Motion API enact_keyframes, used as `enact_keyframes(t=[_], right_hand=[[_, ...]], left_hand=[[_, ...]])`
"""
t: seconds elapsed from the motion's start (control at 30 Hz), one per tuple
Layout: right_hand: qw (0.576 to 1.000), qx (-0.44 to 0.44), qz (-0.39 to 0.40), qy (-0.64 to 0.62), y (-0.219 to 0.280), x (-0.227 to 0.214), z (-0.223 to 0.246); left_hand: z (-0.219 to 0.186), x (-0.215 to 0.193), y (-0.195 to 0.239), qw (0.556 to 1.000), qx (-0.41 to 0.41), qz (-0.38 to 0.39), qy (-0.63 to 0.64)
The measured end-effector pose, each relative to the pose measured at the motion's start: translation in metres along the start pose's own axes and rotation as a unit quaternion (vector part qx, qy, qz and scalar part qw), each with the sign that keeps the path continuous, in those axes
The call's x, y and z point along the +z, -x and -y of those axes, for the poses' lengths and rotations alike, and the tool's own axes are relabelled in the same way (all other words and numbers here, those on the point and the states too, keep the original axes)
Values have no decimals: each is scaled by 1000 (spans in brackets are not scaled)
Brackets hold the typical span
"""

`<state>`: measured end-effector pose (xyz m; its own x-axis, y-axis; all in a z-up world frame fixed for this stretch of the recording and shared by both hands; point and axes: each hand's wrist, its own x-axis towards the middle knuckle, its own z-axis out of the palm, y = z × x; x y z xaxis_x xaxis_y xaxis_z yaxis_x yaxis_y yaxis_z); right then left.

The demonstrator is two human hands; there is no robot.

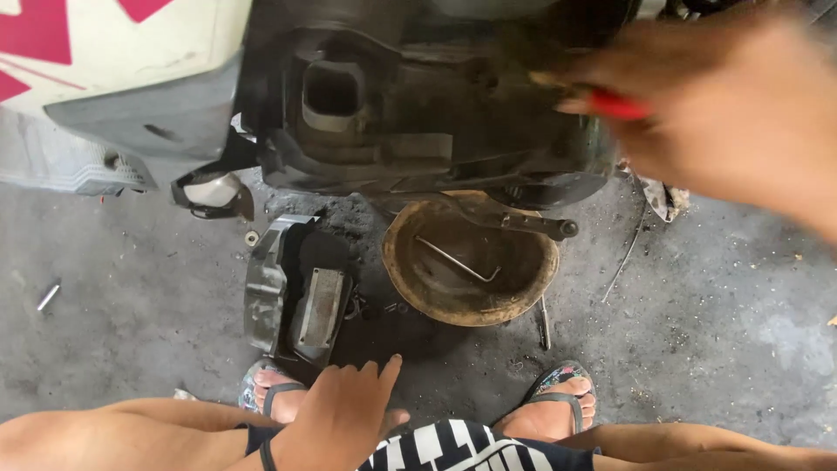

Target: The person cleans the underside of a motorcycle using a red-handled brush. They scrub the engine casing and surrounding areas, occasionally using their hand to wipe away debris. A metal bowl is placed underneath to catch falling dirt.

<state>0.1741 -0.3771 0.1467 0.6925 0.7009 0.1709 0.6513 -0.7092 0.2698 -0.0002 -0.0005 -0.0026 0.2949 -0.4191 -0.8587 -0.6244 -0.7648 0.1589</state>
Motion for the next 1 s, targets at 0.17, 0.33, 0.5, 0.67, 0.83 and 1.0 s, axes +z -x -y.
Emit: enact_keyframes(t=[0.17, 0.33, 0.5, 0.67, 0.83, 1.0], right_hand=[[954, 183, -69, -227, 46, 48, -18], [949, -104, -89, 284, 9, 19, 16], [971, -46, -66, 224, -14, 21, 39], [950, 85, -122, -275, 26, 17, -5], [981, 59, -61, 173, 28, 40, -22], [961, 69, -77, -258, 9, 6, -12]], left_hand=[[1, -6, -3, 999, -22, 48, 0], [5, -1, -4, 1000, -12, 2, 20], [2, -16, 4, 997, -7, 48, 55], [2, -24, 6, 994, -20, 104, 26], [-3, -7, 6, 1000, -13, 25, -4], [-8, -7, 3, 988, 8, 148, 44]])
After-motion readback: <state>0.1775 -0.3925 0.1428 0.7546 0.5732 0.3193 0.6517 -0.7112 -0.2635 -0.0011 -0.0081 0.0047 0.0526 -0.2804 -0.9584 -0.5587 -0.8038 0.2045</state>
